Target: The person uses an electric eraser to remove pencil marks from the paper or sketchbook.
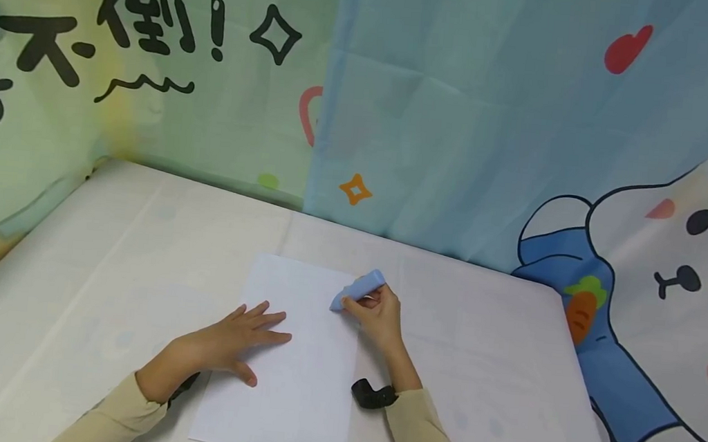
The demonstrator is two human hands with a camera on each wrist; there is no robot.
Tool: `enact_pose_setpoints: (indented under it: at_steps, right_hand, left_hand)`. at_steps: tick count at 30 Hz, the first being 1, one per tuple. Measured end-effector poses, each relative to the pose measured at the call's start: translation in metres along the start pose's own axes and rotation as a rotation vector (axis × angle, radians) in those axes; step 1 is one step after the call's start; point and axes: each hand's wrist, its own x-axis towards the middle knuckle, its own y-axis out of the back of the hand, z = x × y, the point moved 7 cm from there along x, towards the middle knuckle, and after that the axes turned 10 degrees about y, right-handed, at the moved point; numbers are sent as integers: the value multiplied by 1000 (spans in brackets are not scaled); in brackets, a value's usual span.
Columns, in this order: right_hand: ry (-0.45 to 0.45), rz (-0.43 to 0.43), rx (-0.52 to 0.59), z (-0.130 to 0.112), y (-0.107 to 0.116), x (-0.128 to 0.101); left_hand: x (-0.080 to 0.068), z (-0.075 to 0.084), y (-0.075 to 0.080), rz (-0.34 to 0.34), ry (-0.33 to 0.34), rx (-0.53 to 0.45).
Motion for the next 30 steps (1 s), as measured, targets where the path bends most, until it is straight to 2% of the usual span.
enact_pose_setpoints:
  at_steps: [8,15,21,30]
  right_hand:
    - [-3,-60,-50,-2,-2,-11]
    - [4,-96,-36,-8,-1,-20]
    - [65,-69,-21,-9,-2,-12]
    - [70,-35,-13,-1,-5,8]
  left_hand:
    - [-1,0,1,5,-7,4]
    - [-2,2,2,9,-21,0]
    - [0,-1,3,12,-17,-12]
    - [1,-2,0,0,3,1]
